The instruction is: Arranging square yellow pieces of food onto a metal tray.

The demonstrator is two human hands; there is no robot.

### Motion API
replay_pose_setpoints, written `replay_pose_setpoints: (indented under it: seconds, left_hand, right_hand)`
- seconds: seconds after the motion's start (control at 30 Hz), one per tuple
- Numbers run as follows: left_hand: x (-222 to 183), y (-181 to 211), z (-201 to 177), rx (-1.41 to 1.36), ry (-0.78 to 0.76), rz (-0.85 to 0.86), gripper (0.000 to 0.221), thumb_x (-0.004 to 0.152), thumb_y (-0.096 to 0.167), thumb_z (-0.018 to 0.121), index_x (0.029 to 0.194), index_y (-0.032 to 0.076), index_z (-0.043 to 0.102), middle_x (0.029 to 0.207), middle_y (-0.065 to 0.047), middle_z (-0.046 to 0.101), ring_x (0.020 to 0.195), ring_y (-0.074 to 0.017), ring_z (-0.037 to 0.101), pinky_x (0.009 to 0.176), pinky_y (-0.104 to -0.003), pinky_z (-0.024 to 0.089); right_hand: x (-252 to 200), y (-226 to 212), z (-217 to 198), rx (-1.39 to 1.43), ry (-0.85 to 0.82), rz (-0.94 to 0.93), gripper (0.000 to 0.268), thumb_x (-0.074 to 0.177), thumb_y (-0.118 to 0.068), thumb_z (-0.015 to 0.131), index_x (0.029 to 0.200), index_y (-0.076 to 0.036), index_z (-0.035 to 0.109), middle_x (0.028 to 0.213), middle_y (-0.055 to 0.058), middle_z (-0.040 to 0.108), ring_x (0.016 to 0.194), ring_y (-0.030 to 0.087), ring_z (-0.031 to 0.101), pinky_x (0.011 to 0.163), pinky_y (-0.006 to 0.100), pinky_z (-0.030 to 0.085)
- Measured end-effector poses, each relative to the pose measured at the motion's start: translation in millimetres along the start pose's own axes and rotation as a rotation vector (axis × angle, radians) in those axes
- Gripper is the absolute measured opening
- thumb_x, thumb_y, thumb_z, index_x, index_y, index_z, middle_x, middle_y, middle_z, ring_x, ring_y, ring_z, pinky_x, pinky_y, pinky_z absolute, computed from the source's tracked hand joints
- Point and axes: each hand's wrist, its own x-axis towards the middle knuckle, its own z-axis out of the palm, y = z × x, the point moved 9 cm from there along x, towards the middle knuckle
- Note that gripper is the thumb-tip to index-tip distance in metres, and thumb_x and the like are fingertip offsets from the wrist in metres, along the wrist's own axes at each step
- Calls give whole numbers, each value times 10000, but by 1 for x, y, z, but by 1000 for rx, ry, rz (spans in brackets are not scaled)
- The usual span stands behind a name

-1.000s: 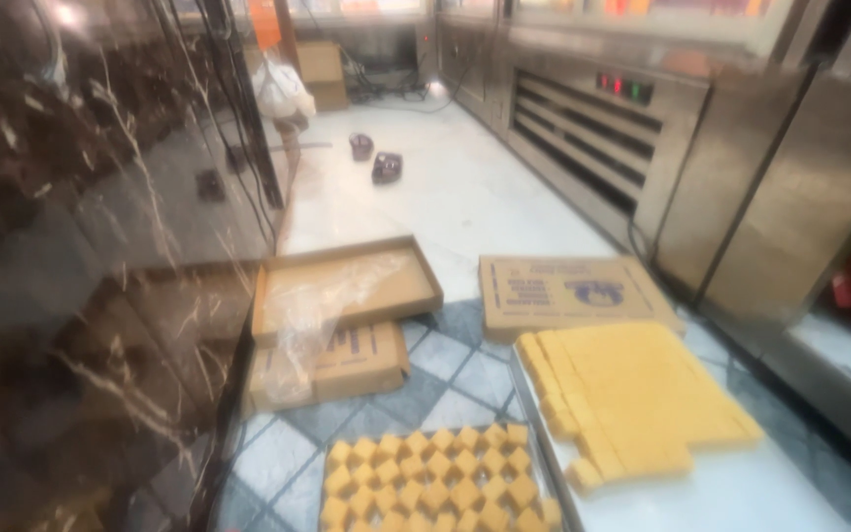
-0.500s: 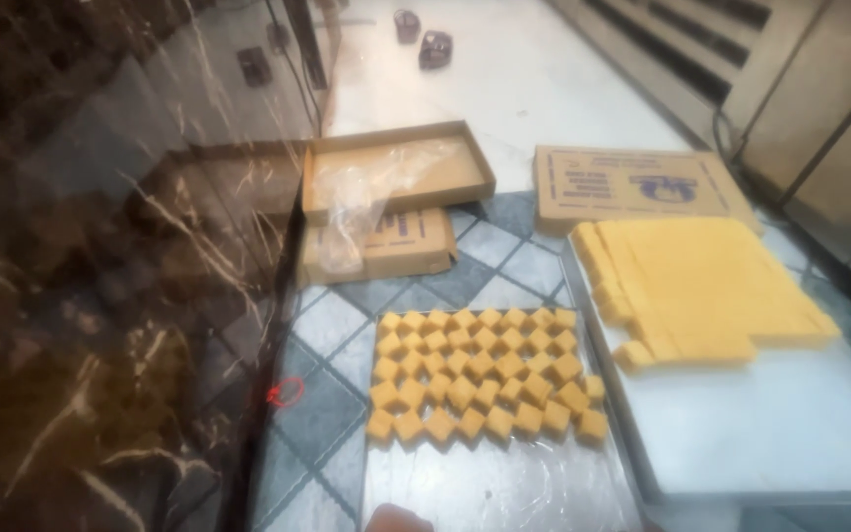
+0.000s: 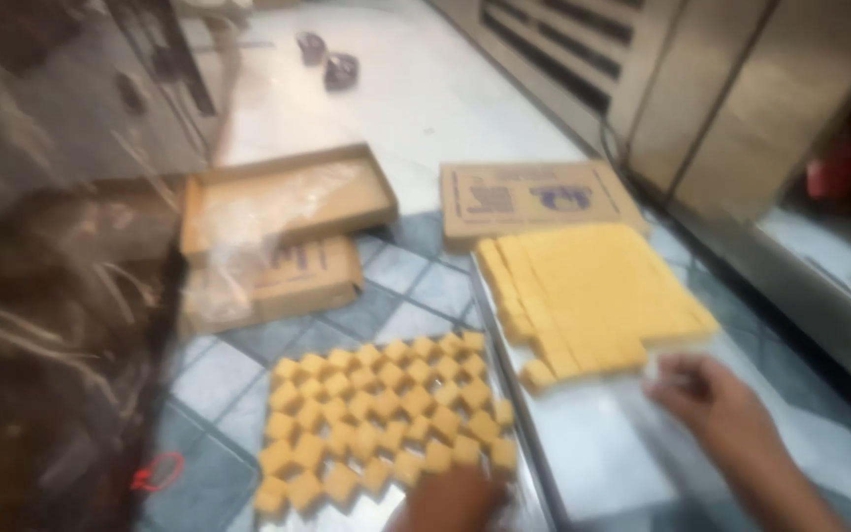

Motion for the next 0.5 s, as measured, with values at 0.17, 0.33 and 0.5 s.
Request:
replay_pose_setpoints:
  seconds: [0.17, 0.33, 0.5]
  left_hand:
    - [120, 131, -24, 139, 180, 278, 426, 851, 177, 638, 1246, 21, 601, 1296, -200, 584, 1241, -374, 534, 1077, -474, 432]
    - [170, 148, 3, 669, 330, 243, 560, 939, 167, 437, 1488, 54, 432, 1580, -136, 399, 1495, -310, 311, 1235, -476, 188]
    - [175, 138, 5, 630, 278, 174, 589, 940, 194, 449, 1505, 33, 411, 1589, -139, 377, 1493, -326, 315, 1211, -493, 209]
  right_hand:
    - [6, 28, -6, 423, 40, -101, 553, 874, -98, 715, 1383, 14, 530, 1338, 263, 592, 1194, 361, 602, 958, 477, 502]
    - [2, 5, 33, 678, -130, -165, 714, 888, -72, 644, 1525, -122, 326, 1606, 156, 357, 1494, 274, 375, 1136, 388, 433]
    - [7, 2, 32, 567, -102, -244, 794, 874, -26, 632, 1578, -121, 278, 1582, 143, 370, 1446, 264, 430, 1125, 369, 450]
